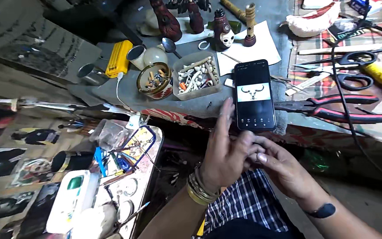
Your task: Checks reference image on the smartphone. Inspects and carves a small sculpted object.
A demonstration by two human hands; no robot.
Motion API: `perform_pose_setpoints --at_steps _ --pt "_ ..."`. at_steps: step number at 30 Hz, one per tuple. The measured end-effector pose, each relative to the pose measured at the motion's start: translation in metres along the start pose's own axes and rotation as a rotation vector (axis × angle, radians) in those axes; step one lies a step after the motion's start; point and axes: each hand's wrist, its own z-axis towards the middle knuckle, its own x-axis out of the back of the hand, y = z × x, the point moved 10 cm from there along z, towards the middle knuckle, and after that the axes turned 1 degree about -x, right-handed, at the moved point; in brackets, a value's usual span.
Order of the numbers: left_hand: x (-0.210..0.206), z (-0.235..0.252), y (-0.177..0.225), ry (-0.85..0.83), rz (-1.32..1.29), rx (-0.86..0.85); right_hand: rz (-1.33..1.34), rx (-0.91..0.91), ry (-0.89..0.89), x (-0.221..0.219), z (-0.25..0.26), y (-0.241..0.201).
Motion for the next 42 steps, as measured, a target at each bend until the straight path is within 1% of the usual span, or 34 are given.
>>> perform_pose_setpoints --at_steps 1,4,6,7,8,9,11,13,18,22,27,28,30,33,35,37,38,39,40,41,42 --pt "-0.003 0.000 -0.001 0.001 0.036 -0.004 -0.004 0.016 0.013 0.002 0.000 -0.002" --pt "0.006 -0.002 0.002 0.111 0.135 -0.078 -0.026 0.046 0.009 0.006 -0.001 -0.010" --pt "0.022 -0.024 0.010 0.193 0.152 -0.149 -0.080 0.038 -0.014 0.004 -0.004 -0.005" --pt "0.027 -0.041 0.009 0.213 0.139 -0.135 -0.127 0.037 -0.022 0.001 -0.006 -0.002" --pt "0.027 -0.058 0.004 0.191 0.090 -0.076 -0.191 0.042 -0.029 -0.003 -0.009 0.000" --pt "0.021 -0.074 -0.005 0.124 0.029 0.021 -0.271 0.065 -0.035 -0.008 -0.010 0.002" --pt "0.001 -0.104 -0.021 -0.082 -0.038 0.226 -0.447 0.122 -0.046 -0.019 -0.012 0.007" --pt "-0.009 -0.122 -0.023 -0.200 -0.018 0.296 -0.584 0.164 -0.073 -0.028 -0.012 0.014" --pt "-0.004 -0.140 -0.029 -0.209 -0.165 0.337 -0.727 0.246 -0.157 -0.044 -0.015 0.028" --pt "0.007 -0.151 -0.038 -0.077 0.022 0.374 -0.830 0.233 -0.202 -0.054 -0.022 0.046" --pt "0.011 -0.171 -0.048 -0.210 0.015 0.445 -0.875 0.230 -0.220 -0.060 -0.023 0.055" --pt "0.013 -0.172 -0.049 -0.204 0.033 0.439 -0.888 0.231 -0.222 -0.060 -0.023 0.053" --pt "0.022 -0.174 -0.042 -0.090 0.112 0.378 -0.906 0.259 -0.238 -0.067 -0.021 0.047" --pt "0.034 -0.183 -0.019 0.089 0.203 0.243 -0.867 0.274 -0.324 -0.083 -0.025 0.047" --pt "0.038 -0.191 -0.013 0.168 0.177 0.157 -0.828 0.250 -0.394 -0.088 -0.028 0.054" --pt "0.046 -0.206 -0.015 0.215 0.157 0.138 -0.838 0.222 -0.447 -0.091 -0.032 0.062" --pt "0.055 -0.221 -0.021 0.246 0.192 0.173 -0.857 0.211 -0.454 -0.090 -0.037 0.065" --pt "0.073 -0.242 -0.030 0.303 0.257 0.250 -0.873 0.200 -0.456 -0.089 -0.040 0.068" --pt "0.101 -0.270 -0.041 0.392 0.331 0.355 -0.876 0.188 -0.453 -0.085 -0.043 0.069" --pt "0.140 -0.302 -0.051 0.507 0.394 0.453 -0.863 0.176 -0.445 -0.080 -0.044 0.069" --pt "0.185 -0.332 -0.055 0.622 0.500 0.503 -0.835 0.162 -0.431 -0.073 -0.044 0.069"
